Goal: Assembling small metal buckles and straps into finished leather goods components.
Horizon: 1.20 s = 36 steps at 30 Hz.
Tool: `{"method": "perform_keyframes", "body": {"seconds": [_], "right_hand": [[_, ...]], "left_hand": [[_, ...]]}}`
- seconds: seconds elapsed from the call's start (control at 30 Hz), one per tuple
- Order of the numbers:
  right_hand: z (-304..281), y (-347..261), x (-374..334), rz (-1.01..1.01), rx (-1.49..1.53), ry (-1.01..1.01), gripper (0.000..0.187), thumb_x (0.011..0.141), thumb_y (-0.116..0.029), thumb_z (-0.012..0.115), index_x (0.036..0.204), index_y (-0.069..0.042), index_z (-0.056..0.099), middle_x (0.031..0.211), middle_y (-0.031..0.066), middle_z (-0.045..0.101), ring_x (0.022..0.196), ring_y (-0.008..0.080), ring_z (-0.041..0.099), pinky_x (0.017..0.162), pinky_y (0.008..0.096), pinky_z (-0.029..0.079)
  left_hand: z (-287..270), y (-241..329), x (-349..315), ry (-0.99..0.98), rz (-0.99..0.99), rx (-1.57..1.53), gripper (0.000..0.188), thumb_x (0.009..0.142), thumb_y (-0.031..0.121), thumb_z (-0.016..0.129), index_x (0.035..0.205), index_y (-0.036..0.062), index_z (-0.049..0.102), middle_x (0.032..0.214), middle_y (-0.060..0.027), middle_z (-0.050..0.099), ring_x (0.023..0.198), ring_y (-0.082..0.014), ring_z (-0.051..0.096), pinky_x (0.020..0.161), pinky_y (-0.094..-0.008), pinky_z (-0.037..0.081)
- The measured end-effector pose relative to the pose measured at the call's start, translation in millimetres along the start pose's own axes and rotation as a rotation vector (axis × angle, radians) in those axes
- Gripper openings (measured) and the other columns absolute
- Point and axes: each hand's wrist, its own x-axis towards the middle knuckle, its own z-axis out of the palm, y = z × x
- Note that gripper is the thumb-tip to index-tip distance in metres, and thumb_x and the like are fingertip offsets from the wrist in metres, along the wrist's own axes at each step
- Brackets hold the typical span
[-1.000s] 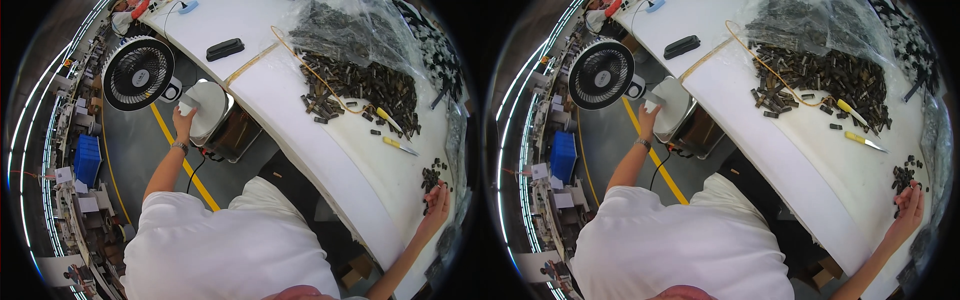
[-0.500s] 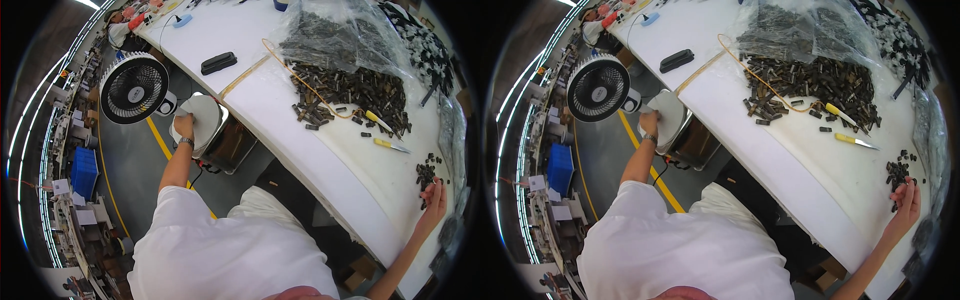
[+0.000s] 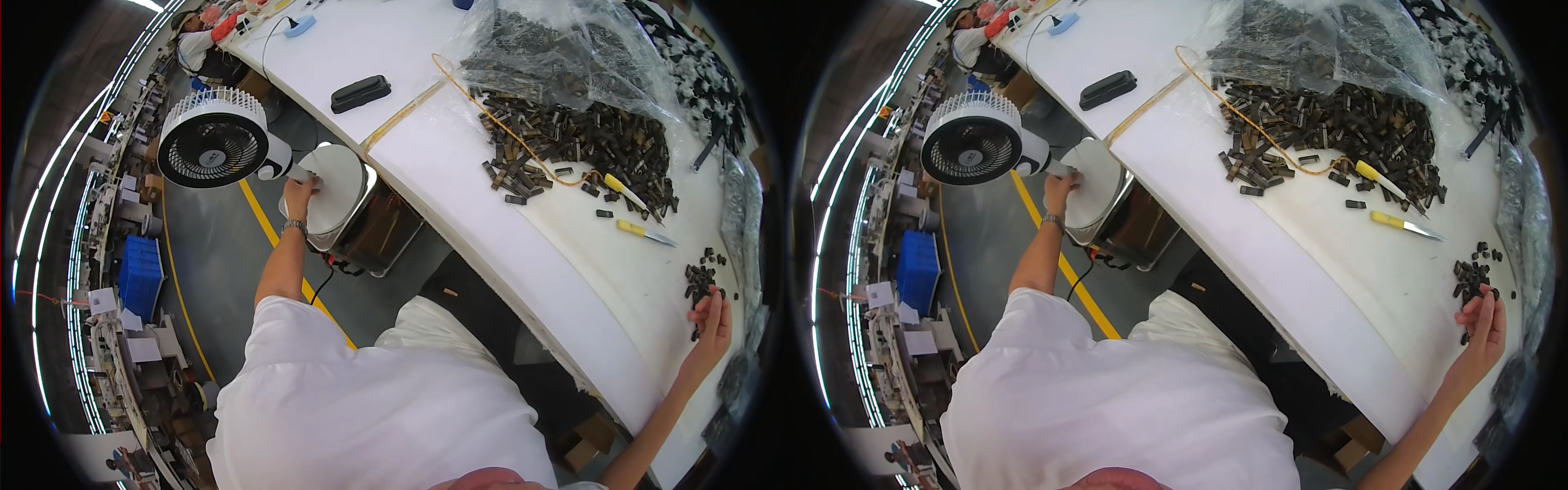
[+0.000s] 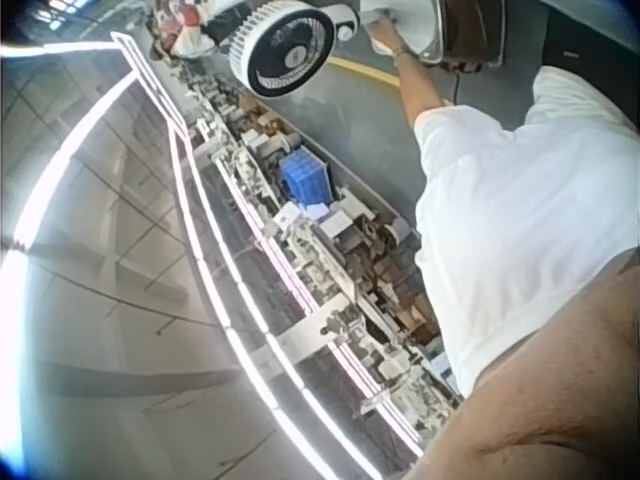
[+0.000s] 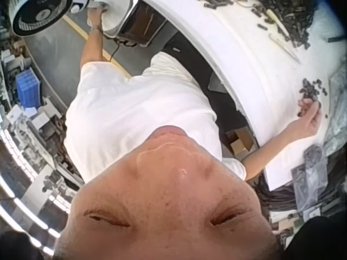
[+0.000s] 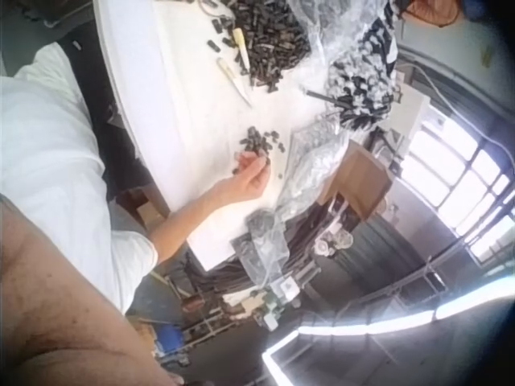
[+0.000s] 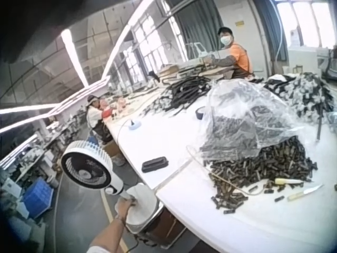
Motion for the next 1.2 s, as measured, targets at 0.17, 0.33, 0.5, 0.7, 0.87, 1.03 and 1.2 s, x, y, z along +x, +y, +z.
{"method": "perform_keyframes", "body": {"seconds": [0.17, 0.33, 0.5, 0.7, 0.87, 1.03, 1.2], "right_hand": [[5.2, -2.9, 0.5, -0.016, -0.020, -0.009, 0.027, 0.110, -0.022, 0.058, 0.118, 0.000, 0.071, 0.085, -0.0006, 0.062, 0.072, 0.0074, 0.056, 0.070, 0.0210, 0.045], [1.2, -6.5, -2.8, -0.002, -0.027, -0.023, 0.027, 0.110, -0.022, 0.058, 0.119, 0.000, 0.071, 0.085, -0.0008, 0.063, 0.073, 0.0067, 0.056, 0.071, 0.0206, 0.046], [9.7, -8.7, -2.9, 0.003, -0.009, -0.033, 0.028, 0.110, -0.023, 0.059, 0.120, 0.000, 0.071, 0.086, -0.0007, 0.064, 0.072, 0.0060, 0.057, 0.071, 0.0204, 0.047], [9.9, -12.8, -4.5, 0.007, 0.013, -0.069, 0.028, 0.109, -0.023, 0.060, 0.120, 0.000, 0.071, 0.085, -0.0008, 0.064, 0.071, 0.0058, 0.057, 0.071, 0.0207, 0.047], [2.8, -10.6, -10.3, 0.014, -0.007, -0.051, 0.027, 0.109, -0.022, 0.060, 0.118, 0.001, 0.071, 0.083, 0.0005, 0.065, 0.069, 0.0067, 0.058, 0.068, 0.0211, 0.045], [24.5, -39.6, -14.6, 0.002, 0.104, -0.106, 0.027, 0.107, -0.018, 0.062, 0.114, 0.006, 0.071, 0.083, 0.0061, 0.069, 0.069, 0.0111, 0.063, 0.067, 0.0237, 0.052], [30.2, -42.5, -11.5, 0.055, 0.266, -0.301, 0.027, 0.109, -0.019, 0.058, 0.111, 0.005, 0.069, 0.084, 0.0082, 0.071, 0.069, 0.0130, 0.066, 0.068, 0.0249, 0.055]], "left_hand": [[-6.0, -5.5, 1.3, -0.091, 0.009, -0.039, 0.035, 0.085, 0.011, 0.076, 0.109, -0.0131, 0.072, 0.104, -0.0183, 0.075, 0.083, -0.0253, 0.075, 0.065, -0.0325, 0.062], [5.9, 1.3, -0.1, -0.105, 0.023, -0.074, 0.034, 0.086, 0.010, 0.076, 0.113, -0.0109, 0.071, 0.105, -0.0179, 0.075, 0.087, -0.0254, 0.075, 0.068, -0.0324, 0.063], [-7.7, -6.1, 2.1, -0.137, 0.003, -0.062, 0.034, 0.087, 0.011, 0.075, 0.115, -0.0090, 0.071, 0.110, -0.0169, 0.074, 0.091, -0.0259, 0.075, 0.070, -0.0319, 0.064], [-9.9, -8.0, 1.8, -0.147, 0.000, -0.104, 0.032, 0.086, 0.011, 0.077, 0.113, -0.0053, 0.069, 0.103, -0.0145, 0.074, 0.088, -0.0230, 0.074, 0.068, -0.0321, 0.063], [1.5, -11.6, -11.8, 0.045, 0.096, 0.157, 0.037, 0.089, 0.014, 0.077, 0.119, -0.0055, 0.066, 0.103, -0.0130, 0.073, 0.088, -0.0211, 0.073, 0.067, -0.0318, 0.061], [-18.8, 8.0, -119.2, -0.017, 0.113, 0.031, 0.024, 0.106, 0.020, 0.061, 0.092, 0.0003, 0.063, 0.077, -0.0045, 0.066, 0.064, -0.0094, 0.058, 0.052, -0.0251, 0.044], [25.6, 160.7, -243.3, -0.546, 0.464, 0.033, 0.014, 0.099, 0.008, 0.066, 0.086, 0.0013, 0.064, 0.067, -0.0043, 0.062, 0.054, -0.0130, 0.054, 0.050, -0.0288, 0.040]]}}
